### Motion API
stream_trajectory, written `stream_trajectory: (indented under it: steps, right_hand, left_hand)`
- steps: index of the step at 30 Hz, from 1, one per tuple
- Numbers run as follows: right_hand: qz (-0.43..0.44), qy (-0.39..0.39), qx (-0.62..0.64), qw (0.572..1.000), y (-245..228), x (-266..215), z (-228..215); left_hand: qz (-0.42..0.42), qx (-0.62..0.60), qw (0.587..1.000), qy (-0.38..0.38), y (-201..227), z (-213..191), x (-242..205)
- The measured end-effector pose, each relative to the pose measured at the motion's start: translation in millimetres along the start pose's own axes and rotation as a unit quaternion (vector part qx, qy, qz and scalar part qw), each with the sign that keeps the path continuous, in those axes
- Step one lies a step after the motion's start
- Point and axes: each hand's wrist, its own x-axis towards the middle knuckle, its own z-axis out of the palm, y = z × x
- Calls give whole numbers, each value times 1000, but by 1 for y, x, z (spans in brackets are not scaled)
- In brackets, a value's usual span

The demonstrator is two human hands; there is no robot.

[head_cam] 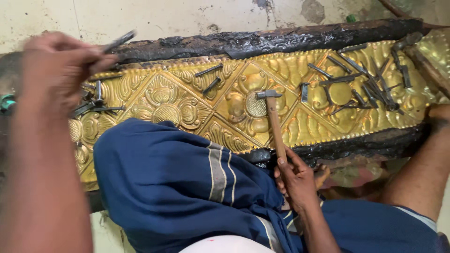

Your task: The person sits on the floor and uses a hammer and chisel to emboss a decorative pattern onto a large gold-colored metal panel. They repeatedly strike the chisel to refine the raised floral and geometric designs.

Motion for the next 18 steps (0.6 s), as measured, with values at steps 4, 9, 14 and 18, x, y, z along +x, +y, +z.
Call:
stream_trajectory:
  steps: [4, 9, 14, 18]
  right_hand:
    - [-5, -13, -3, 1000, -4, -4, 3]
    - [16, -32, -56, 998, -2, -2, 0]
    - [31, -91, -32, 995, -2, 5, -5]
    - [68, -86, 15, 994, -11, 4, 5]
  left_hand:
    - [-165, -262, 936, -169, -23, 86, -15]
    - [-203, -358, 857, -312, -72, 193, -50]
    - [-84, -185, 920, -336, -101, 242, -20]
    - [-1, 14, 972, -233, -109, 251, 6]
